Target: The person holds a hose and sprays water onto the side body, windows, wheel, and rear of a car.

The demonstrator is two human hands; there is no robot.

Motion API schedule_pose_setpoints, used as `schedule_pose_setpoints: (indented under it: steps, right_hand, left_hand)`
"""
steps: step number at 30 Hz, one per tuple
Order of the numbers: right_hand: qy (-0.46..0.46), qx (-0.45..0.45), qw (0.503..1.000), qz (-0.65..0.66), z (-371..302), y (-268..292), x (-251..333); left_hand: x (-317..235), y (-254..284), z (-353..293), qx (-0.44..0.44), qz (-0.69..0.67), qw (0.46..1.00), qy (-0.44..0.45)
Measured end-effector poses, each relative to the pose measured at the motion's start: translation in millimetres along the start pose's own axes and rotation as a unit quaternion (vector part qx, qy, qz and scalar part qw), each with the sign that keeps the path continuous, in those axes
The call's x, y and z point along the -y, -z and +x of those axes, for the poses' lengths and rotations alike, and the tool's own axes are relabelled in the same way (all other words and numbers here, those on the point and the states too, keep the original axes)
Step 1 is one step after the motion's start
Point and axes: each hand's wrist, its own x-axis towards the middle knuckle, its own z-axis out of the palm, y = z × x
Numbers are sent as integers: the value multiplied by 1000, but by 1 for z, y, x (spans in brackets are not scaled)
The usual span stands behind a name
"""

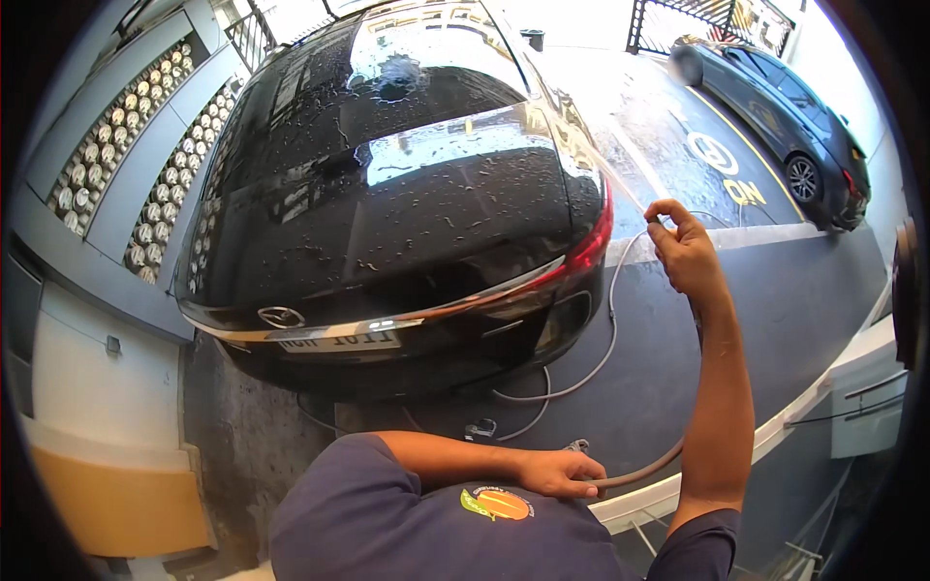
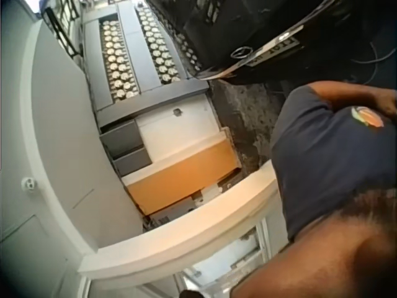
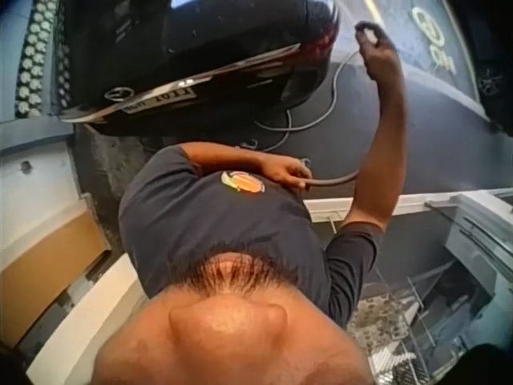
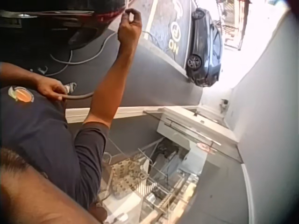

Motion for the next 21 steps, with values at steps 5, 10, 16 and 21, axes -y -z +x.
schedule_pose_setpoints:
  steps: [5,10,16,21]
  right_hand:
    - [30,34,999,-6,17,80,-33]
    - [81,68,993,-48,49,134,-30]
    - [104,88,990,-48,115,173,-48]
    - [68,123,989,-40,188,204,-84]
  left_hand:
    - [-25,1,90,-25,46,997,62]
    - [-34,3,159,-89,89,992,-15]
    - [-33,38,239,-156,54,983,-83]
    - [-37,101,307,-145,-14,987,-67]
